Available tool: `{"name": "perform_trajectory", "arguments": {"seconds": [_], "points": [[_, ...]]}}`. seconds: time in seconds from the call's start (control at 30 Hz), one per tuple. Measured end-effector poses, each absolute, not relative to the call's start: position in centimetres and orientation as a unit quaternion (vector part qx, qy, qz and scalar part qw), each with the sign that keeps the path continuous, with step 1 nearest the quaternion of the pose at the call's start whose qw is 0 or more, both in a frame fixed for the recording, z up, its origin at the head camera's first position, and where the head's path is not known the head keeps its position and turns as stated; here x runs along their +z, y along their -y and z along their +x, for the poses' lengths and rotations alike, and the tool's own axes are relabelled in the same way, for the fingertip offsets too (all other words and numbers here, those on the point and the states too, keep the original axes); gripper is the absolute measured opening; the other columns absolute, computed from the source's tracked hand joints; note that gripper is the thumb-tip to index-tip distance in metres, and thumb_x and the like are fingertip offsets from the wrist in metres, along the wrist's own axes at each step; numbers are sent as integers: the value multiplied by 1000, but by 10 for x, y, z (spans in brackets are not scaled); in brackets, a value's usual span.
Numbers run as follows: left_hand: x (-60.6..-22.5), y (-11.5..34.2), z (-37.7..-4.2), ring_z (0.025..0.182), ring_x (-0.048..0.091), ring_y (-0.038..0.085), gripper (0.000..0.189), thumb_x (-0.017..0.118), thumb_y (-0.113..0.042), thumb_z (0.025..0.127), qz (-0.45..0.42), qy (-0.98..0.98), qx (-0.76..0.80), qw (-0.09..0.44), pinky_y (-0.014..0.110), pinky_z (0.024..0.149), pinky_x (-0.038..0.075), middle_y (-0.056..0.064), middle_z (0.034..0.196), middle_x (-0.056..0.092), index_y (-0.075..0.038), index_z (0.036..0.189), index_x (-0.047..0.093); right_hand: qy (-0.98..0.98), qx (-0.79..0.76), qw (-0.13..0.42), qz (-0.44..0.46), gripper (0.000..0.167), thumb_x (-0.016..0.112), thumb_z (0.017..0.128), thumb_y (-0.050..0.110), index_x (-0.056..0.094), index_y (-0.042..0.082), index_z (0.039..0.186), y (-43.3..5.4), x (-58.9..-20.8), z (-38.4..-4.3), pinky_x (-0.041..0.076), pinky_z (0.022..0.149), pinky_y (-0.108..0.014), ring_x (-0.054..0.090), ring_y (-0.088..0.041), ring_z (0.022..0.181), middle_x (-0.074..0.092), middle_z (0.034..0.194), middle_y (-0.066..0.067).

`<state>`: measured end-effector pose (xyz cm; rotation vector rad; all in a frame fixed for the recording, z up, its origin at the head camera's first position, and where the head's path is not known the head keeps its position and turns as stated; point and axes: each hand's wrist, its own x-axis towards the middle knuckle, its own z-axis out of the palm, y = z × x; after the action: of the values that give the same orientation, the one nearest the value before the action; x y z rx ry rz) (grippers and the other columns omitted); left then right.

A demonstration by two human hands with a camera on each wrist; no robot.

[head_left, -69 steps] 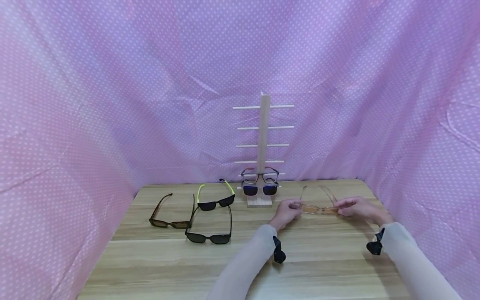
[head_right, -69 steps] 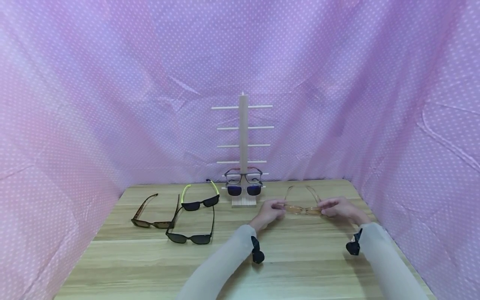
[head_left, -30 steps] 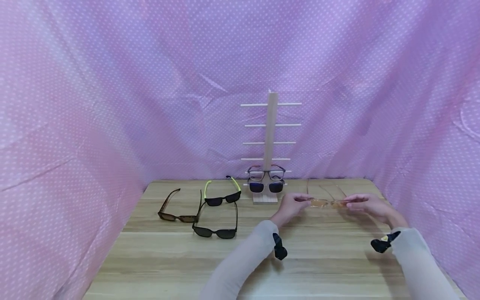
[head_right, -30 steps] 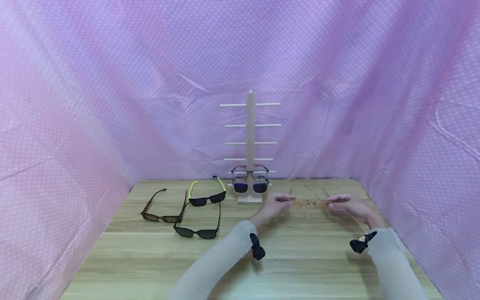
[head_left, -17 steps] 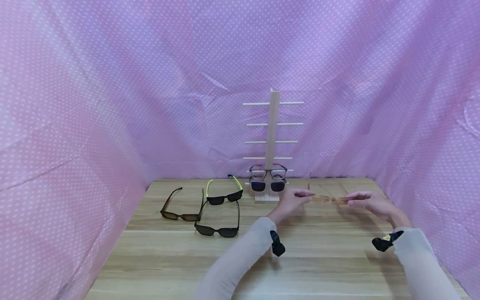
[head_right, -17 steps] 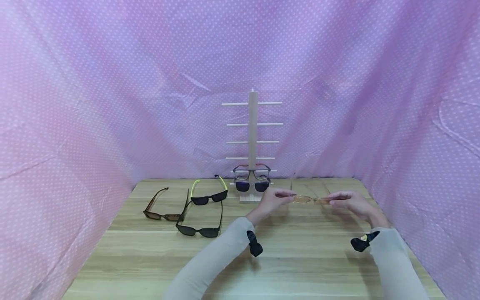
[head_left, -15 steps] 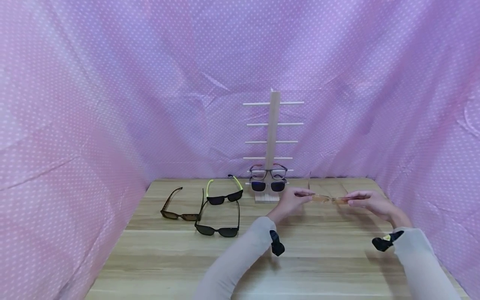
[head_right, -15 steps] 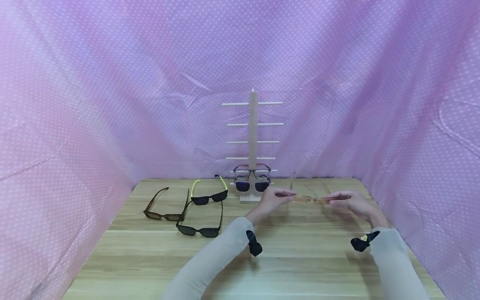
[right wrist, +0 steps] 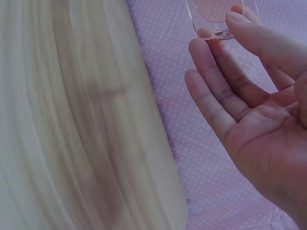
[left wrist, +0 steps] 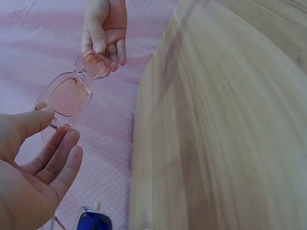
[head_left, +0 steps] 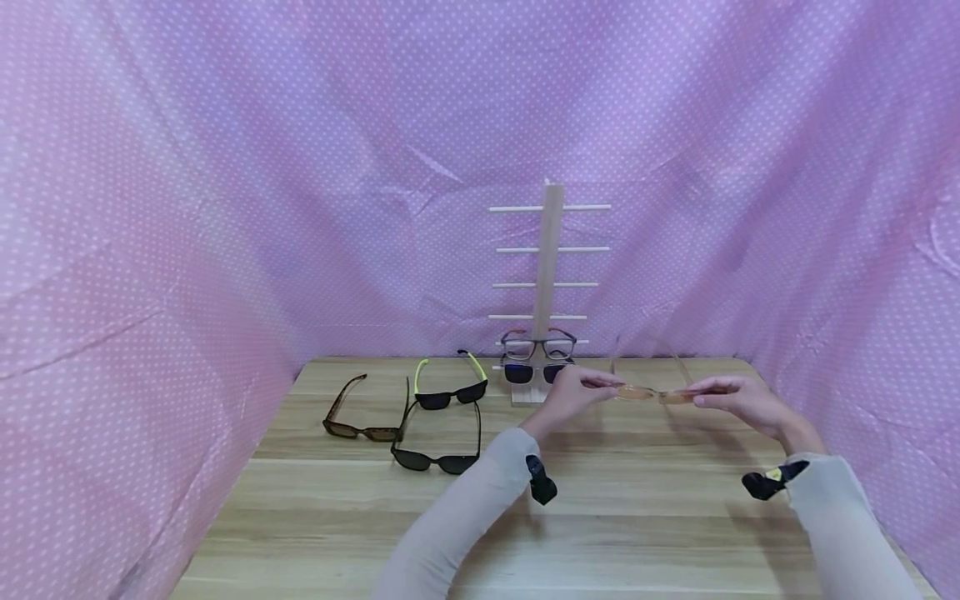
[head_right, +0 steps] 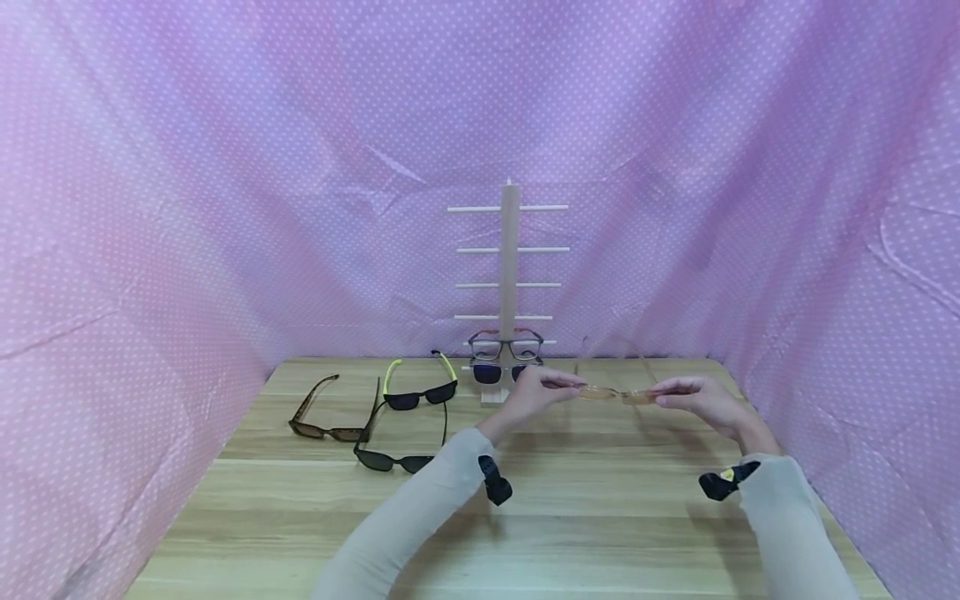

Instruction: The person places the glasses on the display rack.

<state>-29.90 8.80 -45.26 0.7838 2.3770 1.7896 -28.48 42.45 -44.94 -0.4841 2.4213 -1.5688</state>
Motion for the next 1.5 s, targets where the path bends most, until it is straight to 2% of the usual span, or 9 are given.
{"name": "perform_trajectory", "arguments": {"seconds": [0.17,0.43,0.63,0.87,1.0,1.2,1.37,1.5], "points": [[-446,-79,-301,85,75,12,17,76,-14,92,263,-767,584,31,21,75,61,5,101,80,-12,109,81,-820,-533,91,-187,27,66,97,4,67,-10,121,-418,-444,-285,53,89,-12,69,1,105,77,115,7],[-435,-61,-302,85,71,3,19,76,-18,93,286,-760,582,41,23,77,61,3,106,80,-13,110,81,-799,-550,78,-228,24,65,95,-5,67,-14,117,-408,-432,-287,58,87,-19,72,-6,101,78,111,3],[-427,-48,-303,89,72,5,19,75,-15,93,311,-746,588,48,20,80,60,5,109,79,-11,112,80,-810,-535,83,-226,25,67,95,0,68,-11,118,-399,-420,-285,57,86,-18,71,-4,102,78,110,4],[-422,-33,-302,88,72,6,20,77,-17,92,303,-750,586,49,28,79,62,3,108,79,-12,111,80,-810,-528,90,-238,25,68,94,0,69,-10,117,-391,-412,-287,57,88,-19,71,-4,104,78,112,1],[-420,-26,-301,91,74,11,20,77,-16,91,297,-748,591,54,26,79,62,3,107,79,-11,110,80,-823,-513,89,-226,27,71,93,5,70,-7,118,-383,-407,-287,56,89,-18,71,-4,105,78,113,1],[-416,-14,-302,96,75,19,19,78,-13,90,300,-743,595,59,30,85,62,7,108,79,-9,109,80,-837,-491,90,-222,29,73,94,10,71,-4,119,-370,-401,-286,54,91,-16,68,-2,108,77,116,-4],[-415,-4,-302,97,74,11,21,76,-8,91,317,-736,595,60,26,87,61,14,111,77,-2,110,78,-841,-481,95,-229,29,74,93,13,73,-1,119,-361,-397,-283,54,91,-16,68,-1,109,77,118,-5],[-415,5,-301,94,73,8,21,76,-8,91,321,-739,589,60,24,85,60,15,112,77,-1,111,78,-820,-501,103,-256,27,72,94,8,72,-5,117,-354,-395,-281,56,90,-18,69,-4,108,77,116,-6]]}}
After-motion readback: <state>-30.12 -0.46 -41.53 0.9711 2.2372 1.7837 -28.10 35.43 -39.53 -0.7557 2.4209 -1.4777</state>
